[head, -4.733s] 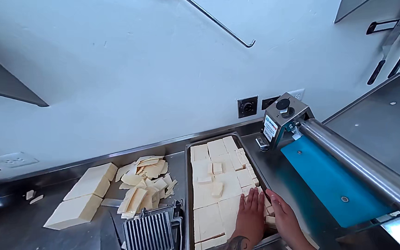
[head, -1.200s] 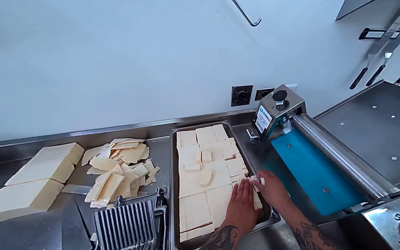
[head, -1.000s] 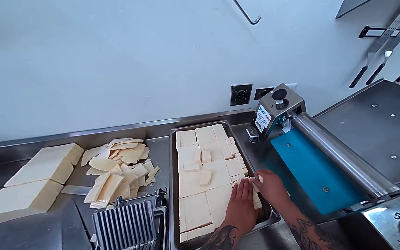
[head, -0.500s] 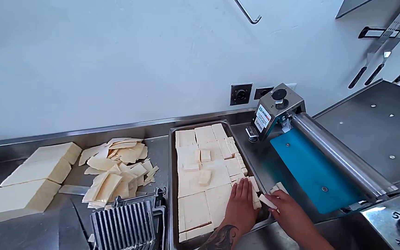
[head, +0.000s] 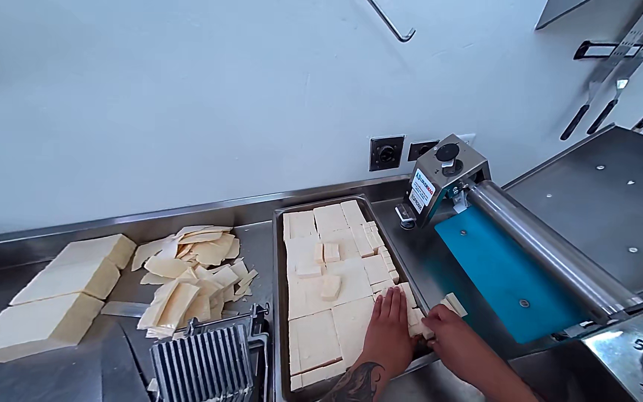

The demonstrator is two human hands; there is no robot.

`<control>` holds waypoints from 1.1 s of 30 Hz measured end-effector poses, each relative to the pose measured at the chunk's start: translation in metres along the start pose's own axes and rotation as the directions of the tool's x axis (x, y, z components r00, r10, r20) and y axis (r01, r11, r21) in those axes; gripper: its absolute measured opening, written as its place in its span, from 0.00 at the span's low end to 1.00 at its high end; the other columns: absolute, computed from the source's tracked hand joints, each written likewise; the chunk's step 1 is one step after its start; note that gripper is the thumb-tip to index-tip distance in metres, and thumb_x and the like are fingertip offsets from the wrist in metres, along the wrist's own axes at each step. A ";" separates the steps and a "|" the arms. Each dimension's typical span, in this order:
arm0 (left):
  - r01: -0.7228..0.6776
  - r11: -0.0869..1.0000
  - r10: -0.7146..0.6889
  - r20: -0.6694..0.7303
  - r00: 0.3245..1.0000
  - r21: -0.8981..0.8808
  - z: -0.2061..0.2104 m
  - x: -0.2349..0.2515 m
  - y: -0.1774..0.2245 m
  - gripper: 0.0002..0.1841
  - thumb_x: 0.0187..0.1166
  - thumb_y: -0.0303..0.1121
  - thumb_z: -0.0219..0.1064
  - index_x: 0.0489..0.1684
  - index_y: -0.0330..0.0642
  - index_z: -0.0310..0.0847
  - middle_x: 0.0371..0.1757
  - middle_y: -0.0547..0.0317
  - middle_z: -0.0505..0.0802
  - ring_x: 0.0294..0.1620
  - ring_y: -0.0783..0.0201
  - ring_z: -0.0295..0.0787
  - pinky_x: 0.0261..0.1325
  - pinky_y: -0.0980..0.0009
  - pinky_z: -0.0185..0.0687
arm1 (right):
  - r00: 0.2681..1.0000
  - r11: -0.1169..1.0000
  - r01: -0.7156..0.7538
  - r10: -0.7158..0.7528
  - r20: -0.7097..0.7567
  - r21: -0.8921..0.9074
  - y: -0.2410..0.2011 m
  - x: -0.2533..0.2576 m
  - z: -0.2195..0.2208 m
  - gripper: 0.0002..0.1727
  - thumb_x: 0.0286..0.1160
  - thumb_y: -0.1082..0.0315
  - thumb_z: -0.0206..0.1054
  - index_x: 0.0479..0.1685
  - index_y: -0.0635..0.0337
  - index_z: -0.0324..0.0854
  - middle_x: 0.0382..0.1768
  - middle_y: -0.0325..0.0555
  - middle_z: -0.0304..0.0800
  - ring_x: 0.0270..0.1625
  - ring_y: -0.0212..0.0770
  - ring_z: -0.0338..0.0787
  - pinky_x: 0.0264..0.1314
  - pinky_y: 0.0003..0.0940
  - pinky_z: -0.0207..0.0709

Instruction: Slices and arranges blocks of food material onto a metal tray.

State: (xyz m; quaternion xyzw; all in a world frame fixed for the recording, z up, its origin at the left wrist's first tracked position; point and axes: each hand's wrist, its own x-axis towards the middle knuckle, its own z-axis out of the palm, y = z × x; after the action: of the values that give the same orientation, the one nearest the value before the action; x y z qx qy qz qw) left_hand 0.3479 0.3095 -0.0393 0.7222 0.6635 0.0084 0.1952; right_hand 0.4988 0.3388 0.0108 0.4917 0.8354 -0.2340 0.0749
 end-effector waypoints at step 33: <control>0.070 0.977 -0.087 -0.078 0.993 -0.201 -0.119 -0.011 -0.091 0.19 0.88 0.30 0.53 0.70 0.35 0.81 0.73 0.42 0.84 0.78 0.46 0.78 0.83 0.47 0.66 | 0.931 0.926 0.197 -0.074 -0.357 0.323 -0.054 0.078 -0.021 0.31 0.92 0.48 0.52 0.79 0.65 0.73 0.60 0.62 0.89 0.64 0.60 0.88 0.71 0.59 0.78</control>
State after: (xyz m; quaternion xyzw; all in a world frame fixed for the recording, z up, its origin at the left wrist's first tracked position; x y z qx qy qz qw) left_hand 0.2272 0.3354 0.0461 0.6714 0.6952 0.0975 0.2373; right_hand 0.4155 0.3876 0.0185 0.4701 0.8124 -0.2969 -0.1758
